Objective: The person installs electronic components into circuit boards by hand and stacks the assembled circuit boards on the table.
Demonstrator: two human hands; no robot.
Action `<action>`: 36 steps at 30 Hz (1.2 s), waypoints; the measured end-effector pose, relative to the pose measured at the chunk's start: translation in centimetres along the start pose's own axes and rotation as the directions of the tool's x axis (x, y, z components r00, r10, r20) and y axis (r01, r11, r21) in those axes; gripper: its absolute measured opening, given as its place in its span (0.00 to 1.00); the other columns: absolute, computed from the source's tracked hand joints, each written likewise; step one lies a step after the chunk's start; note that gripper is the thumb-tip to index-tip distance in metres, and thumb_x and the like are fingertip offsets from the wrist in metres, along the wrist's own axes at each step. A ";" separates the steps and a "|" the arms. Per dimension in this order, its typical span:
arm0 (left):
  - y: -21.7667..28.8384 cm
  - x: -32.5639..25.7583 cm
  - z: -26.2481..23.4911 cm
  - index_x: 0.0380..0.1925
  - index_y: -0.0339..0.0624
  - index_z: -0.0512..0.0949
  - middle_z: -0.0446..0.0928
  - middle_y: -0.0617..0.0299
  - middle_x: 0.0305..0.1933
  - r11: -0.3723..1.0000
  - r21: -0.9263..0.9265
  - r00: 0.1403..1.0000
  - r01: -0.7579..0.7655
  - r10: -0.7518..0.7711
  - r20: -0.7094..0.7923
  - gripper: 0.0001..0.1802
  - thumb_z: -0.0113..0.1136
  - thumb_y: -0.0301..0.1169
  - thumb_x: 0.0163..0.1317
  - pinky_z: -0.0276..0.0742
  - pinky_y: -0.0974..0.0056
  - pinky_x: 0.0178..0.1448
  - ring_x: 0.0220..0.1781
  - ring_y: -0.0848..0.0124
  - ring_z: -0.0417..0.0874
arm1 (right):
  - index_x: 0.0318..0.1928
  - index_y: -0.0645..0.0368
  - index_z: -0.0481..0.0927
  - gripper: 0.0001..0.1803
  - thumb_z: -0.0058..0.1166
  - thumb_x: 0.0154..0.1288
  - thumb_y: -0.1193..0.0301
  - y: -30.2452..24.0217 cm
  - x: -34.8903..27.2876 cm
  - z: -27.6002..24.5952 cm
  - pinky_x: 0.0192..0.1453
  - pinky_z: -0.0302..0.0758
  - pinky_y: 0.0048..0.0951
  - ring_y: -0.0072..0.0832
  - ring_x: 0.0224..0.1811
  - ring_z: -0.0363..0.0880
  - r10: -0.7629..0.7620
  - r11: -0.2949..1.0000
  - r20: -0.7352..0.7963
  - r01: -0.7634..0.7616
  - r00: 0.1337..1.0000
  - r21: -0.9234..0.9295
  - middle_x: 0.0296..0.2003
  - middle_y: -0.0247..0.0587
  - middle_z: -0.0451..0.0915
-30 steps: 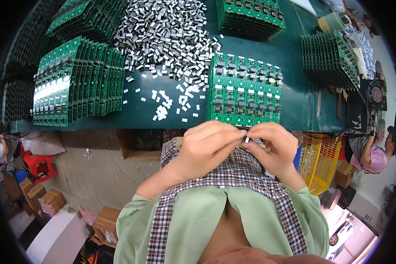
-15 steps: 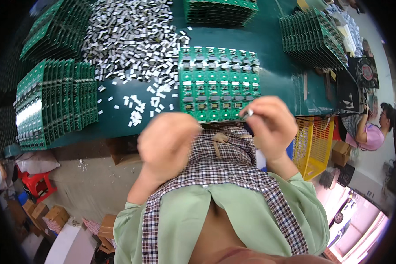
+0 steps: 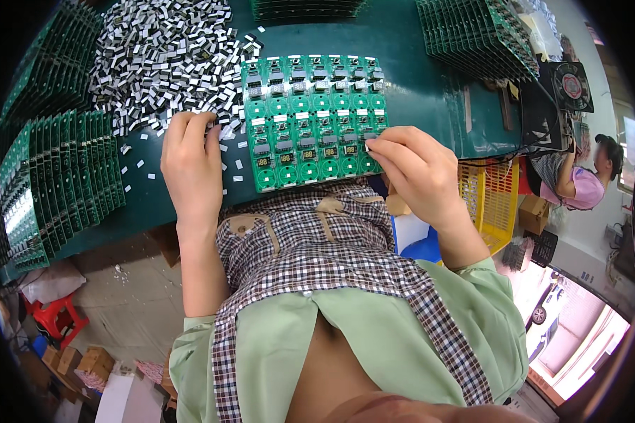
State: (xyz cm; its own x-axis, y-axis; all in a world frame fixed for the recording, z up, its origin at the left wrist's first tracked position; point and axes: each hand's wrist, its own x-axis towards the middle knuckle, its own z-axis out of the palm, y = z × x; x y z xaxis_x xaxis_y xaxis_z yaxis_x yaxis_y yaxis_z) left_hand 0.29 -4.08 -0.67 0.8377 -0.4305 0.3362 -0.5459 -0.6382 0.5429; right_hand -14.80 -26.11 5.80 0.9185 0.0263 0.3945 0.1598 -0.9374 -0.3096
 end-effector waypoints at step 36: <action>6.4 -4.3 -3.3 0.30 0.34 0.79 0.80 0.56 0.35 0.561 -0.816 0.981 0.138 0.036 0.191 0.07 0.65 0.18 0.50 0.78 0.68 0.40 0.36 0.68 0.82 | 0.35 0.64 0.81 0.10 0.65 0.49 0.78 -4.3 1.0 2.6 0.39 0.79 0.27 0.29 0.36 0.82 0.136 0.654 0.041 -0.121 0.990 0.747 0.33 0.42 0.81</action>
State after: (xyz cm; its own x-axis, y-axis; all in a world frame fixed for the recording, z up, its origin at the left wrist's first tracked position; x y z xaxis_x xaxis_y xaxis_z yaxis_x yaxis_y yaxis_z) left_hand -6.76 -4.17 3.86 0.7982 -0.5672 0.2028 -0.1754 0.1032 0.9791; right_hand -13.62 -21.18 5.30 0.9457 -0.0873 0.3132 0.2639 -0.3567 -0.8962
